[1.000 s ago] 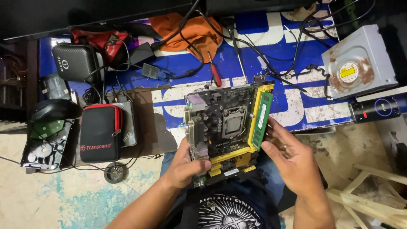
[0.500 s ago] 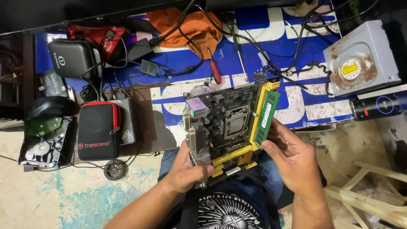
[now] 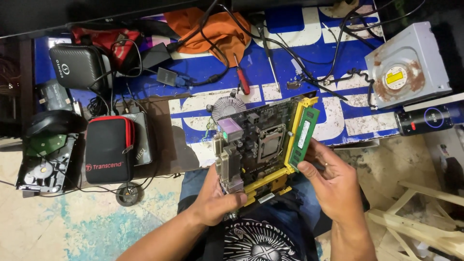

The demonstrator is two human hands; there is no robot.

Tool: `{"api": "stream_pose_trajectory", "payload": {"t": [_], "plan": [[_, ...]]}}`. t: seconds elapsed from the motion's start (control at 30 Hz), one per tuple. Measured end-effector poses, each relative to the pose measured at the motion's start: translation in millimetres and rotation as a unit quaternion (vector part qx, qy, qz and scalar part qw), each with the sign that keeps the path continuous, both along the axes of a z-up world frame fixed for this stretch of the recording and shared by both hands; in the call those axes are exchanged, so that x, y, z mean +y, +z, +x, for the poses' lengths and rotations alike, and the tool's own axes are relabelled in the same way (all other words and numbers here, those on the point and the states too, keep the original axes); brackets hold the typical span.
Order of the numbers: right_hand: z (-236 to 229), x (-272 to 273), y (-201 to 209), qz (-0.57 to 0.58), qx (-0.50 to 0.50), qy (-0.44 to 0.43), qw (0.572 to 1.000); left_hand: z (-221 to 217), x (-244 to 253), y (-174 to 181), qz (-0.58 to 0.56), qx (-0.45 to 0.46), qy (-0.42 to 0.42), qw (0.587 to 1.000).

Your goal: The person cleans a computer motherboard and a CD drive using a brush. They remove a RAM stick and a CPU fan, clean the components, and then reattach the fan and RAM stick to the motherboard.

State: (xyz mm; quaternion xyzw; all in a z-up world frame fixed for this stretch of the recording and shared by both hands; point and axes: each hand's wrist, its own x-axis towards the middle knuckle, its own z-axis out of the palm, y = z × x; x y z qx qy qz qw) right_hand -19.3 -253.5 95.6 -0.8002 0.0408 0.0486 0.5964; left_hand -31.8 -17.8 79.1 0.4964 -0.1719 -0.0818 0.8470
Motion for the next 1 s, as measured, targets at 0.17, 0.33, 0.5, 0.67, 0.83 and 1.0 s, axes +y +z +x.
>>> {"api": "stream_pose_trajectory", "payload": {"t": [0.17,0.33,0.5,0.67,0.83,1.0], "plan": [[1,-2,-6,0.013,0.031,0.009,0.999,-4,8,-13,0.047,0.022,0.015,0.999],[4,-10,13,0.039,0.029,0.036,0.998,-9,9,-20,0.088,0.032,0.019,0.995],[22,-9,58,-0.038,-0.073,0.03,0.996,-8,6,-5,0.073,-0.042,-0.027,0.996],[29,-16,66,-0.084,-0.078,0.062,0.991,-14,7,-9,0.101,-0.103,-0.02,0.989],[29,-27,67,-0.083,-0.073,0.12,0.987,-25,15,-12,0.096,-0.087,-0.02,0.991],[29,-28,71,-0.103,-0.065,0.119,0.985,-21,15,-1,0.077,-0.088,-0.024,0.993]]}}
